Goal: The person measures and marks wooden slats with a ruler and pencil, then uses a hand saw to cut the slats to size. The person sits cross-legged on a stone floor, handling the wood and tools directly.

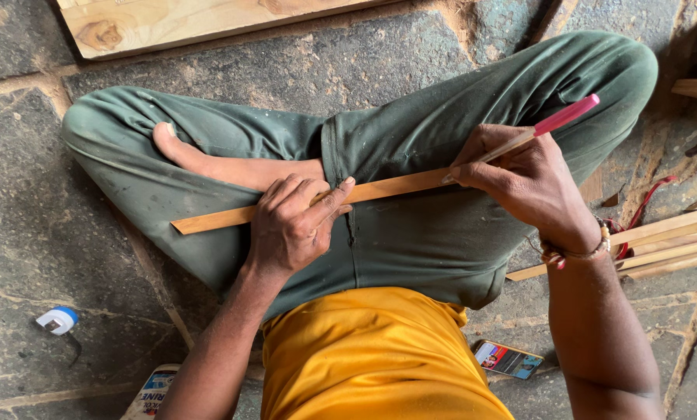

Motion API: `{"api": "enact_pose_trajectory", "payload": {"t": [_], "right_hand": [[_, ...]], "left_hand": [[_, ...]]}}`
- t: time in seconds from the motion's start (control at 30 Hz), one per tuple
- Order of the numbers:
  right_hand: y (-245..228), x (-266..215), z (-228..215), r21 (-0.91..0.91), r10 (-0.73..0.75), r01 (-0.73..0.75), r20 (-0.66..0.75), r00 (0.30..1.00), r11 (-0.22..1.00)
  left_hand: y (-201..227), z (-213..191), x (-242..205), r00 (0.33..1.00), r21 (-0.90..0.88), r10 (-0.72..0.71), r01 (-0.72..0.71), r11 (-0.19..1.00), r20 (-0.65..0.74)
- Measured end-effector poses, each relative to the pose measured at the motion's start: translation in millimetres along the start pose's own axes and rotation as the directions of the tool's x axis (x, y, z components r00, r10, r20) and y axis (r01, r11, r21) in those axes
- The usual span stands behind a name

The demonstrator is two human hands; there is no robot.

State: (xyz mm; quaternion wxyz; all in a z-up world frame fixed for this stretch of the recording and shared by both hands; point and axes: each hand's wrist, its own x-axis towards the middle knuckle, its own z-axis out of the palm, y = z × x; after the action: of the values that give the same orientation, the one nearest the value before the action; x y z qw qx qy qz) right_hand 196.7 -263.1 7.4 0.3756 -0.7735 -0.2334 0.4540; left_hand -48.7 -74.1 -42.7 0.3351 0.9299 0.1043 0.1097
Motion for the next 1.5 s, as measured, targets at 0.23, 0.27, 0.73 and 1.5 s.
{"api": "enact_pose_trajectory", "payload": {"t": [0.23,0.27,0.73,1.5], "right_hand": [[-5.8,-0.9,0.6,-0.004,-0.010,0.010,0.022,1.000,1.000],[-5.1,0.6,0.0,-0.003,0.005,-0.005,0.015,1.000,1.000],[112.6,-96.0,-78.5,0.297,0.214,0.017,-0.724,0.656,0.955],[209.6,-9.6,-212.2,0.300,0.313,0.115,-0.942,-0.123,0.947]], "left_hand": [[-0.9,0.3,-1.2,1.000,0.012,-0.003,0.003,1.000,0.003],[-1.1,0.6,-0.6,1.000,0.015,-0.002,0.002,1.000,0.000],[24.8,-33.0,43.4,0.996,-0.133,-0.059,0.051,0.990,-0.062],[189.5,249.4,357.7,0.916,-0.005,0.379,-0.382,0.924,0.133]]}}
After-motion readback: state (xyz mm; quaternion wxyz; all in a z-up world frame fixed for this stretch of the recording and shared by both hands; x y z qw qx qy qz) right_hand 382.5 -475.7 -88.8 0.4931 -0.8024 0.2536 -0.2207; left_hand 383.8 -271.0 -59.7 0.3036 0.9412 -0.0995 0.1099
